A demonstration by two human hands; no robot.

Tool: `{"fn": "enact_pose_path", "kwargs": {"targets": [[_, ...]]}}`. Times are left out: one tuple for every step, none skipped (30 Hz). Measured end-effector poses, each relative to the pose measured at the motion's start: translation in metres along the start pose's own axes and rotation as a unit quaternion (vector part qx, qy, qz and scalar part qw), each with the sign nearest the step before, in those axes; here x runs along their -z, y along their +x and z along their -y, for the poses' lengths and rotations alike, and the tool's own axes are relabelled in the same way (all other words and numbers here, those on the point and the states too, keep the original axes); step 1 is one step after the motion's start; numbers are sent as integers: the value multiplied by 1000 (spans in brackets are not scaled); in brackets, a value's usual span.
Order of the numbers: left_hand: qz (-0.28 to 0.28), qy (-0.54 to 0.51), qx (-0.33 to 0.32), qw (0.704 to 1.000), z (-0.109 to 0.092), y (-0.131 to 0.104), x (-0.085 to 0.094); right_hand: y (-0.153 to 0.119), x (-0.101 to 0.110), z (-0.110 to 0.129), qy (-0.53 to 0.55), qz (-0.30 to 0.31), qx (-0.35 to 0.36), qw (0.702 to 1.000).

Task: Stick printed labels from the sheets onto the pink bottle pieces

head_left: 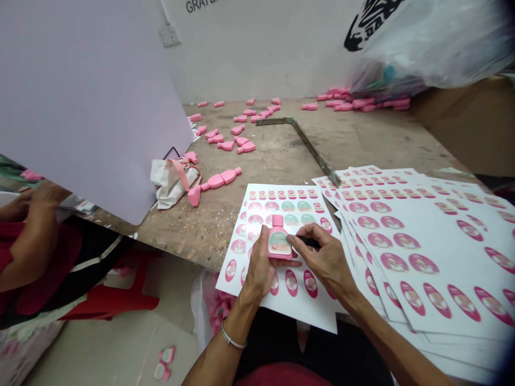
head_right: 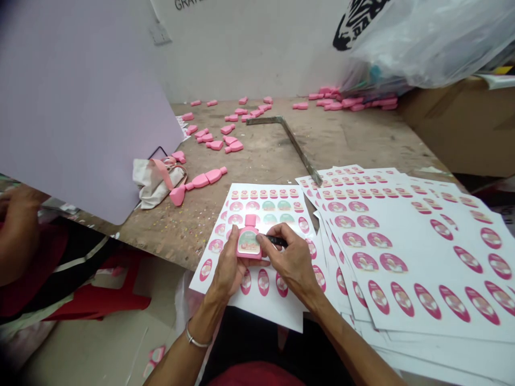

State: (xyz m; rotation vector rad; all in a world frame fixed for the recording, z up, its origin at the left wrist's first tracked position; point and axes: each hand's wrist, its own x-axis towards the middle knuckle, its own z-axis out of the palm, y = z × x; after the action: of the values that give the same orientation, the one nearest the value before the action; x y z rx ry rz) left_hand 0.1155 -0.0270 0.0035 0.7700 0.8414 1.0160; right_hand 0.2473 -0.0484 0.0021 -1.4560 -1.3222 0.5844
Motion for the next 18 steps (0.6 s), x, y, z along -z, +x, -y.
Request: {"fn": "enact_pose_path", "kwargs": {"targets": [[15,15,-7,1000,-1,-1,1,0,1,-1,-26,-6,5,1000],[32,29,-15,999,-1,-3,1,1,3,-1,-61,-19,7,998],[46,38,-23,998,-2,-4,1,2,4,-2,-95,-37,4,995],[55,43,-30,997,-2,-5,0,3,5,-2,-115,-53,-4,992],[61,44,-33,997,-2,-6,-1,5,5,-3,-115,-60,-16,991],[68,45,-30,996,-3,-8,-3,6,4,-3,-94,-55,-26,994],[77,45,-22,996,-4,-10,-5,8,2,-4,-58,-37,-34,997],[88,48,-12,995,-7,-13,-6,9,0,-5,-18,-7,-40,999],[99,51,0,994,-10,-17,-5,11,-3,-7,16,23,-45,999],[106,52,9,993,-15,-23,-2,13,-5,-9,35,45,-50,997],[106,54,17,993,-21,-30,4,15,-6,-12,39,58,-57,996],[103,60,28,992,-27,-40,13,17,-7,-15,34,64,-65,995],[101,77,47,991,-33,-52,26,20,-6,-19,23,70,-74,995],[96,111,71,987,-38,-65,41,23,-4,-22,8,71,-79,994],[94,164,103,977,-41,-80,58,26,-3,-25,-7,73,-80,994],[88,239,132,958,-42,-94,75,30,-1,-26,-20,76,-76,994],[65,326,139,933,-41,-108,92,33,-1,-27,-28,79,-68,994],[42,401,136,905,-40,-120,107,35,-1,-27,-34,79,-56,995]]}}
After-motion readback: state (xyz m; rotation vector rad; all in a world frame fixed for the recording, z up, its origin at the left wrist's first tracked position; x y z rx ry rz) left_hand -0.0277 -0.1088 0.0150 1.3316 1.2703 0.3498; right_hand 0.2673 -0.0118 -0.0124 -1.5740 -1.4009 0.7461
